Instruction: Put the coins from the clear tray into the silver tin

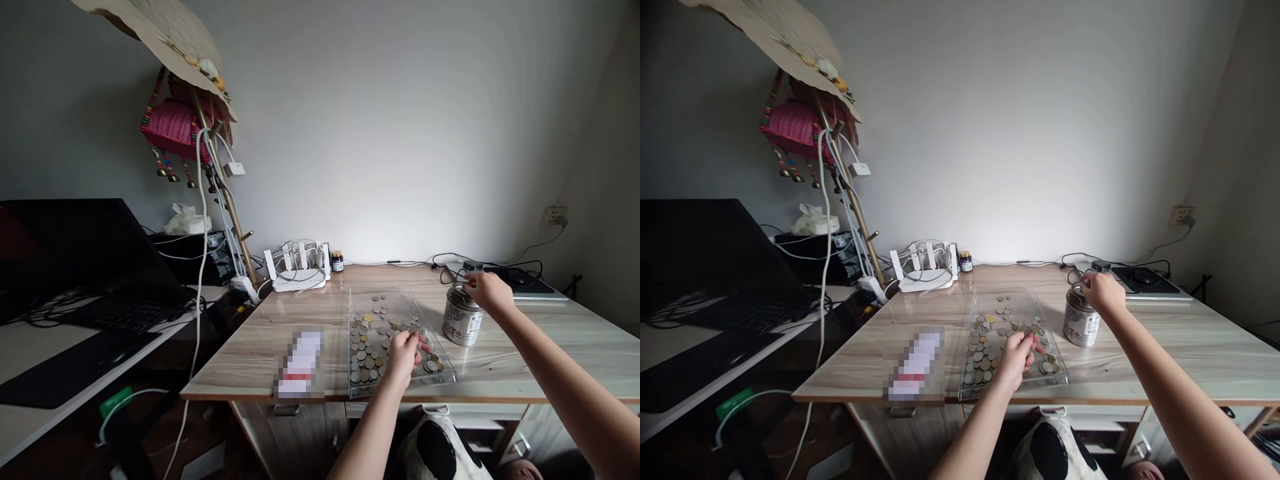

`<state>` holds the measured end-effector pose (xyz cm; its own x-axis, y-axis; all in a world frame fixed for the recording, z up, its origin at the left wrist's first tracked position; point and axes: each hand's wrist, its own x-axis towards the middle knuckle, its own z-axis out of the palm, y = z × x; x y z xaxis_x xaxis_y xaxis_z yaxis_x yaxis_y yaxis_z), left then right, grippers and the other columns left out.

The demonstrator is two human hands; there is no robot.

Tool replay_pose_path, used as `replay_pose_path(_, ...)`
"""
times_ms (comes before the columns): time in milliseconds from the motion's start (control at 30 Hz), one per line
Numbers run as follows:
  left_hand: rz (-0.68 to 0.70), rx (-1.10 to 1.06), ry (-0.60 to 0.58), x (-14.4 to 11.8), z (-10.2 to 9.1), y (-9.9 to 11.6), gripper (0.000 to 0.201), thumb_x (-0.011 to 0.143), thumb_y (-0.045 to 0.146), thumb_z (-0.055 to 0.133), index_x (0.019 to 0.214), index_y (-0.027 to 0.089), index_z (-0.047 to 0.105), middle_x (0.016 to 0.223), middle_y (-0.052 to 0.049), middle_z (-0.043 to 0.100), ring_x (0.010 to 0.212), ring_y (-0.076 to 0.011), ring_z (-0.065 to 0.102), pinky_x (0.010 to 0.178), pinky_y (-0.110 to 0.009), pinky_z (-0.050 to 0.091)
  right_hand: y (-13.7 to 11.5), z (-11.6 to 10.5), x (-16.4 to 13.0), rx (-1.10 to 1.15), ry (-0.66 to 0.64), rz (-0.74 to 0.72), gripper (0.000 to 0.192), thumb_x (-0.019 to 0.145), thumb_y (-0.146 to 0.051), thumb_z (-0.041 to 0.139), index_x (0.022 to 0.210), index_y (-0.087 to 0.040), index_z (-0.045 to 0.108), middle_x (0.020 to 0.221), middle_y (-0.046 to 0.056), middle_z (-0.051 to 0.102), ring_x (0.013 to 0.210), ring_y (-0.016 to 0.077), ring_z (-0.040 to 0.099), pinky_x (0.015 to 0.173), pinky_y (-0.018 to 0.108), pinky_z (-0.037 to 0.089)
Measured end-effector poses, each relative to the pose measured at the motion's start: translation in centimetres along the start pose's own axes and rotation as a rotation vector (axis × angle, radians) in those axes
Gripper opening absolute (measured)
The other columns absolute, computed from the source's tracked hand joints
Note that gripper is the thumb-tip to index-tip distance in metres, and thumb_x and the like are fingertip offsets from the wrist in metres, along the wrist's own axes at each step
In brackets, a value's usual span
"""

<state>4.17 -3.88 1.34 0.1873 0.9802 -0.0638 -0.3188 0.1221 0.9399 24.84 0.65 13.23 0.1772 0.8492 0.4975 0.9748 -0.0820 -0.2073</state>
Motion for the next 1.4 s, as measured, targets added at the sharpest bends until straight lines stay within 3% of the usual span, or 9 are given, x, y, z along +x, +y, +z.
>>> replay_pose_path(67,0.017,-0.014,-0.006,-0.2,0.0,0.3,0.031,0.069,0.044,0.054,0.072,0.013,0.054,0.049,0.000,0.054,0.030,-0.0010,0.025,0.035,-0.018,0.008,-2.4,0.0,-2.0,0.105,0.092,-0.090,0.030,0.074,-0.029,0.044,0.097,-0.024,0.062,0.089,0.005,0.064,0.082,0.0186,0.055,0.057,0.024,0.039)
replay_pose_path(233,-0.018,-0.163,0.064,-0.1,-0.2,0.6,0.030,0.068,0.045,0.055,0.073,0.016,0.052,0.043,0.007,0.041,0.030,-0.0019,0.024,0.034,-0.018,0.008,-7.9,2.5,-8.0,0.367,-0.298,-0.401,0.028,0.077,-0.031,0.043,0.094,-0.023,0.063,0.088,0.004,0.064,0.067,0.0126,0.057,0.058,0.021,0.040)
replay_pose_path(333,-0.060,-0.194,0.022,-0.1,-0.3,0.6,0.022,0.067,0.038,0.056,0.071,0.017,0.050,0.043,0.007,0.041,0.031,-0.0025,0.026,0.035,-0.017,0.008,-9.0,4.2,-9.1,0.391,-0.312,-0.375,0.025,0.075,-0.022,0.043,0.084,-0.023,0.066,0.083,0.003,0.064,0.070,0.0129,0.057,0.061,0.022,0.040)
replay_pose_path(500,-0.059,-0.129,0.011,-0.1,-0.3,0.4,0.016,0.066,0.027,0.055,0.075,0.015,0.056,0.045,0.005,0.044,0.032,-0.0016,0.026,0.036,-0.016,0.009,-7.2,3.4,-6.1,0.514,-0.413,-0.374,0.019,0.065,-0.019,0.050,0.072,-0.020,0.068,0.067,0.001,0.065,0.061,0.0129,0.057,0.058,0.022,0.042)
replay_pose_path(733,-0.074,-0.189,0.062,0.5,-0.6,-0.4,0.045,0.066,0.008,0.047,0.111,0.011,0.050,0.072,-0.006,0.062,0.048,-0.0091,0.052,0.043,-0.020,0.039,0.2,-0.6,1.3,0.294,0.009,0.119,0.024,0.061,-0.032,0.054,0.078,-0.022,0.068,0.076,0.003,0.066,0.068,0.0160,0.057,0.052,0.022,0.038)
replay_pose_path(967,-0.096,-0.296,0.117,0.2,-0.4,0.1,0.059,0.067,0.005,0.057,0.124,0.010,0.040,0.088,-0.014,0.063,0.079,-0.0199,0.063,0.066,-0.028,0.050,0.9,0.6,1.6,-0.004,-0.176,0.189,0.022,0.057,-0.022,0.052,0.072,-0.025,0.068,0.079,0.005,0.064,0.068,0.0194,0.056,0.048,0.025,0.034)
replay_pose_path(1133,-0.056,-0.371,0.091,0.0,-0.4,0.5,0.033,0.066,0.010,0.063,0.099,0.010,0.058,0.084,-0.013,0.065,0.077,-0.0195,0.064,0.062,-0.024,0.050,-3.0,0.4,-1.9,0.122,0.135,-0.049,0.031,0.072,-0.026,0.043,0.095,-0.025,0.063,0.091,0.004,0.063,0.078,0.0166,0.056,0.054,0.023,0.036)
replay_pose_path(1300,-0.059,-0.491,0.158,0.6,-0.5,0.4,0.035,0.066,0.006,0.063,0.100,0.014,0.058,0.075,-0.008,0.066,0.070,-0.0152,0.063,0.059,-0.023,0.051,-7.9,2.9,-7.4,0.344,-0.316,-0.456,0.023,0.073,-0.026,0.045,0.083,-0.022,0.065,0.078,0.002,0.062,0.063,0.0114,0.054,0.053,0.020,0.037)
replay_pose_path(1400,-0.088,-0.515,0.163,0.8,-0.5,0.3,0.031,0.069,0.004,0.058,0.098,0.013,0.057,0.075,-0.008,0.065,0.068,-0.0138,0.063,0.059,-0.022,0.051,-8.9,4.2,-8.9,0.372,-0.323,-0.459,0.022,0.074,-0.023,0.044,0.077,-0.023,0.066,0.077,0.002,0.062,0.068,0.0122,0.055,0.056,0.020,0.037)
